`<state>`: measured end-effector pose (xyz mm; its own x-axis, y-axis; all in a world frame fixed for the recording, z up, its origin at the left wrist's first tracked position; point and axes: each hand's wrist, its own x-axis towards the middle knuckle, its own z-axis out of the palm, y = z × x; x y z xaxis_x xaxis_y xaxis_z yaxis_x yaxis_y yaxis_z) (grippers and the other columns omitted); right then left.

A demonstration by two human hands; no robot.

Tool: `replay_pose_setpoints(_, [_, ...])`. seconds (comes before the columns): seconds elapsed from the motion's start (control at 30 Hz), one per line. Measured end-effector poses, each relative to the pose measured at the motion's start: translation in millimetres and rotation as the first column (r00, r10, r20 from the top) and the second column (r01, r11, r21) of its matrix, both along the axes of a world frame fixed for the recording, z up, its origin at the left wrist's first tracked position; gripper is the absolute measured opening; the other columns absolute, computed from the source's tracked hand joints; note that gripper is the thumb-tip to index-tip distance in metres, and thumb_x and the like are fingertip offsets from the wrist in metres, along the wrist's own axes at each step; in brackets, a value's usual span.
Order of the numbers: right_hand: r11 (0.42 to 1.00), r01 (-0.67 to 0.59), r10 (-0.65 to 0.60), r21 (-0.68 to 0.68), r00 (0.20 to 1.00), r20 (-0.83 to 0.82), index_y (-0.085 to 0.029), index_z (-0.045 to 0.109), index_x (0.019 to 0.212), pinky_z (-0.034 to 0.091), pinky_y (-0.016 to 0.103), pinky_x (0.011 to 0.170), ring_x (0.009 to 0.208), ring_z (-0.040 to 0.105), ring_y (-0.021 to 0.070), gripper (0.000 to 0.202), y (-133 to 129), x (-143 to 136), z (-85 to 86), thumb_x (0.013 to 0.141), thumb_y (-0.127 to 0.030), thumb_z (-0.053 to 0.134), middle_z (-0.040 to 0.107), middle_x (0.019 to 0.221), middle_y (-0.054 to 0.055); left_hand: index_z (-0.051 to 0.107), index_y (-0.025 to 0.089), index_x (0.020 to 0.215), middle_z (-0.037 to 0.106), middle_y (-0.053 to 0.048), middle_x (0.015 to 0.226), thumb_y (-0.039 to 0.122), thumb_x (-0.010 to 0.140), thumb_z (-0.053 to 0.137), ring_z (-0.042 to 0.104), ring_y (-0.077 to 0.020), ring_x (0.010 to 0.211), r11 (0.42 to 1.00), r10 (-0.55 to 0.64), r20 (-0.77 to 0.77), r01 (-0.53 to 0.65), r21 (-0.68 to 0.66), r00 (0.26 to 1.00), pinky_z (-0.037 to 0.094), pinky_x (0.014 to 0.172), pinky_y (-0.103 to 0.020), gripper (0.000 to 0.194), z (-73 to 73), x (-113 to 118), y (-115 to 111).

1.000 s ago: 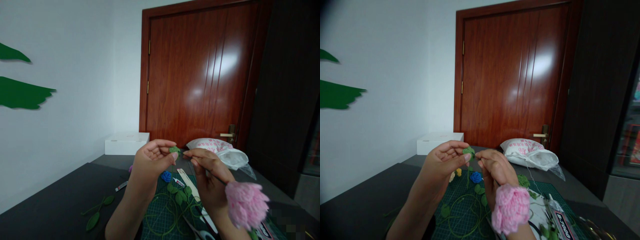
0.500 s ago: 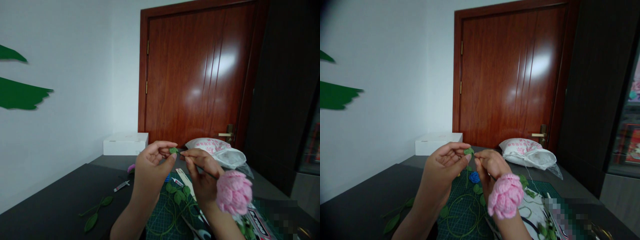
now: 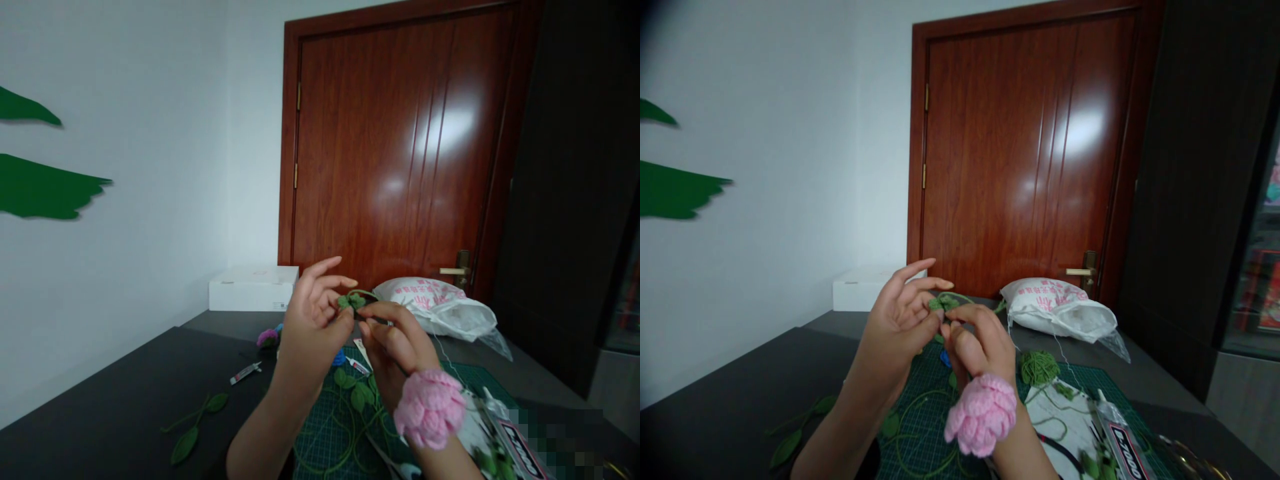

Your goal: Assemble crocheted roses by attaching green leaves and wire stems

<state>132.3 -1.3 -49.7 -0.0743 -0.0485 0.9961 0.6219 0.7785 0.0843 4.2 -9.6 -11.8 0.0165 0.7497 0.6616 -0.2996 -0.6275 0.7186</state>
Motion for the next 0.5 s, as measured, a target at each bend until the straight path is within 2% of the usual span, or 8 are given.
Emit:
replay_pose_setpoints(0.07, [1.0, 0.023, -0.023, -0.012, 1.0, -0.017, -0.022, 0.06, 0.085, 0.055, 0.028, 0.065, 0.076, 0.067, 0.0157, 0.015, -2.6, 1.3, 0.7, 0.085, -0.008, 0.062, 0.068, 0.088, 0.004, 0.052, 0.02, 0.124, 0.067, -0.005, 0.103, 0.005, 0.071, 0.068, 0.062, -0.0119, 0.072, 1.0, 0.01, 0.009, -0.01, -0.006, 1.0, 0.053, 0.063, -0.022, 0.058, 3.1, -2.6, -0.4])
replay_pose_setpoints(0.13, [0.999, 0.037, -0.037, -0.011, 0.999, 0.006, -0.022, 0.059, 0.085, 0.055, 0.027, 0.064, 0.075, 0.067, 0.0151, 0.016, -4.8, 2.8, 1.8, 0.083, -0.006, 0.063, 0.068, 0.088, 0.004, 0.056, 0.017, 0.116, 0.067, -0.004, 0.094, 0.009, 0.073, 0.069, 0.062, -0.0116, 0.068, 0.999, 0.024, -0.014, -0.025, -0.047, 1.0, 0.052, 0.061, -0.022, 0.046, 4.9, -4.3, -0.6])
replay_pose_setpoints(0.2, [0.999, 0.043, -0.043, 0.018, 0.998, 0.038, -0.021, 0.059, 0.086, 0.056, 0.027, 0.065, 0.076, 0.068, 0.0156, 0.018, -5.9, 3.9, 2.6, 0.082, -0.005, 0.064, 0.069, 0.088, 0.004, 0.06, 0.014, 0.109, 0.069, -0.003, 0.085, 0.01, 0.074, 0.07, 0.064, -0.0122, 0.07, 0.995, 0.037, -0.038, -0.04, -0.089, 0.999, 0.052, 0.065, -0.022, 0.036, 5.1, -5.3, -0.2])
replay_pose_setpoints(0.3, [0.998, 0.049, -0.05, 0.028, 0.998, 0.041, -0.021, 0.06, 0.087, 0.056, 0.028, 0.066, 0.077, 0.068, 0.016, 0.017, -6.2, 2.9, 2.0, 0.082, -0.004, 0.063, 0.069, 0.087, 0.005, 0.063, 0.013, 0.105, 0.071, -0.002, 0.08, 0.01, 0.073, 0.072, 0.066, -0.0126, 0.076, 0.991, 0.05, -0.024, -0.052, -0.122, 0.998, 0.051, 0.072, -0.022, 0.033, 3.0, -6.1, 1.4])
replay_pose_setpoints(0.4, [0.999, 0.032, -0.033, -0.015, 0.998, -0.056, -0.022, 0.06, 0.085, 0.056, 0.029, 0.065, 0.075, 0.069, 0.0159, 0.015, -5.4, -1.5, -0.7, 0.085, -0.007, 0.062, 0.071, 0.087, 0.003, 0.065, 0.014, 0.103, 0.071, 0.0, 0.078, 0.01, 0.073, 0.074, 0.066, -0.0116, 0.074, 0.988, 0.048, 0.009, -0.046, -0.144, 0.999, 0.051, 0.071, -0.021, 0.031, 0.7, -7.4, 2.7])
replay_pose_setpoints(0.5, [0.997, -0.039, 0.028, -0.059, 0.982, -0.189, -0.022, 0.06, 0.083, 0.056, 0.032, 0.069, 0.079, 0.07, 0.0175, 0.013, -3.5, -5.4, -3.7, 0.088, -0.011, 0.058, 0.072, 0.088, 0.003, 0.064, 0.015, 0.104, 0.071, 0.001, 0.076, 0.011, 0.072, 0.076, 0.066, -0.0107, 0.072, 0.988, 0.039, 0.035, -0.033, -0.148, 0.999, 0.05, 0.069, -0.02, 0.034, 0.2, -9.7, 3.3])
